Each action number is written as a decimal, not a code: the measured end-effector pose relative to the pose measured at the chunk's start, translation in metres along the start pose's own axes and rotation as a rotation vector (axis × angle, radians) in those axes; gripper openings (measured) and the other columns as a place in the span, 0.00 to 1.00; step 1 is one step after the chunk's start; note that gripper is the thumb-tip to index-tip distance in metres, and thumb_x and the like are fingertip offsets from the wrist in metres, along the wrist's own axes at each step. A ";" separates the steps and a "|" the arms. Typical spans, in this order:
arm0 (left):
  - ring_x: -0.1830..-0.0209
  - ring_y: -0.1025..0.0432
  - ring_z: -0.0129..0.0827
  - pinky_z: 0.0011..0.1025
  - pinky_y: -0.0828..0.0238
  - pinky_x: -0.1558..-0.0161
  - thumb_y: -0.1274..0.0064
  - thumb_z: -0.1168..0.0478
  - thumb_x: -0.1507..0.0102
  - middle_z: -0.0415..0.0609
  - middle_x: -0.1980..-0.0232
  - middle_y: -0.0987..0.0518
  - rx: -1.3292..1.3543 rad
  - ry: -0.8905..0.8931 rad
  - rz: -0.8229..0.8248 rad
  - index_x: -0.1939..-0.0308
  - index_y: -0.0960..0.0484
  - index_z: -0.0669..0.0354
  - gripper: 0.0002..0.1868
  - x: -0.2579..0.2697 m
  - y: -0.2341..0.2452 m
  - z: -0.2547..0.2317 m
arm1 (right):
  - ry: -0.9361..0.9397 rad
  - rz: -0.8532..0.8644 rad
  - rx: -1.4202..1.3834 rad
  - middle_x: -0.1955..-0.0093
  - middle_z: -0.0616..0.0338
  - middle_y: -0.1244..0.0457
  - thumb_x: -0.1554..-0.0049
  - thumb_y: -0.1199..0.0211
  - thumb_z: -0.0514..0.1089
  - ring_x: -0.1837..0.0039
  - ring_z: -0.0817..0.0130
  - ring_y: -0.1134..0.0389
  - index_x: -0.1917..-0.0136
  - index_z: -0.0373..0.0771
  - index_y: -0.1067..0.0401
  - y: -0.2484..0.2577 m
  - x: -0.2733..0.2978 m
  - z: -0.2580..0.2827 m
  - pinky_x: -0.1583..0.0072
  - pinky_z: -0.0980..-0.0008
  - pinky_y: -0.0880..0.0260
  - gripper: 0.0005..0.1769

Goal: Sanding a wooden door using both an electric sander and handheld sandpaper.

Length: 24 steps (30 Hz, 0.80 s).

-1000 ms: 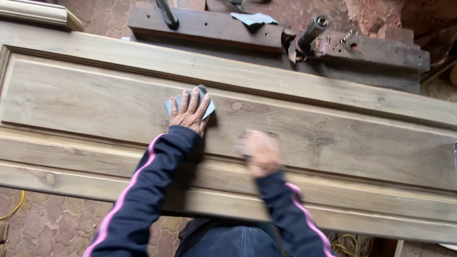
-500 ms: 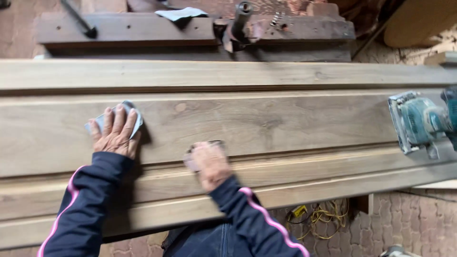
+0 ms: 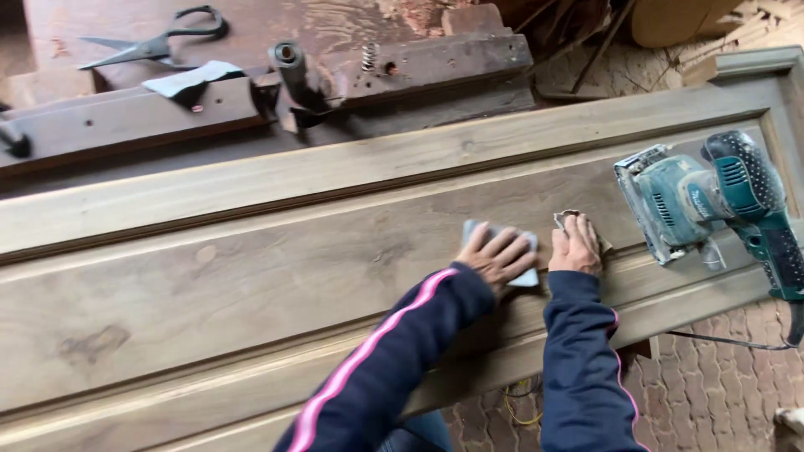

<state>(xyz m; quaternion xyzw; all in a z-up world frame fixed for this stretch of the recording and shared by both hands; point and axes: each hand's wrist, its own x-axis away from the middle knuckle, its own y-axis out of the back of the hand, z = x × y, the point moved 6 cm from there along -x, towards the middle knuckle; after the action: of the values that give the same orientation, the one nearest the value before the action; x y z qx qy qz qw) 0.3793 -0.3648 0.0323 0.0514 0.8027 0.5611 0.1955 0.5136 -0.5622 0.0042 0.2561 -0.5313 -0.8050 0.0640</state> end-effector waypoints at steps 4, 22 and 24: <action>0.20 0.45 0.46 0.59 0.56 0.26 0.45 0.48 0.42 0.48 0.22 0.37 0.140 -0.098 0.018 0.27 0.35 0.43 0.39 -0.020 -0.019 -0.002 | -0.004 0.033 -0.089 0.27 0.37 0.39 0.35 0.39 0.43 0.26 0.38 0.39 0.31 0.35 0.29 0.016 -0.002 0.011 0.26 0.52 0.39 0.21; 0.22 0.52 0.47 0.63 0.60 0.30 0.50 0.46 0.45 0.47 0.23 0.43 -0.164 0.455 0.235 0.28 0.40 0.40 0.40 0.260 0.125 0.140 | 0.545 0.233 -0.496 0.41 0.49 0.35 0.46 0.37 0.40 0.37 0.53 0.35 0.49 0.40 0.26 -0.021 0.003 0.336 0.32 0.52 0.36 0.10; 0.22 0.52 0.47 0.64 0.60 0.30 0.50 0.46 0.45 0.47 0.23 0.43 -0.163 0.455 0.234 0.28 0.40 0.40 0.40 0.258 0.128 0.140 | 0.559 0.156 -0.378 0.46 0.48 0.35 0.50 0.39 0.37 0.41 0.52 0.35 0.49 0.39 0.25 -0.030 -0.020 0.279 0.37 0.52 0.35 0.14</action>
<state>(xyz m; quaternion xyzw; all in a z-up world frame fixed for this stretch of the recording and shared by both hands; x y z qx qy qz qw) 0.1765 -0.1171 0.0424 0.0005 0.7669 0.6396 -0.0525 0.4025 -0.3125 0.0691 0.4090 -0.3528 -0.7805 0.3148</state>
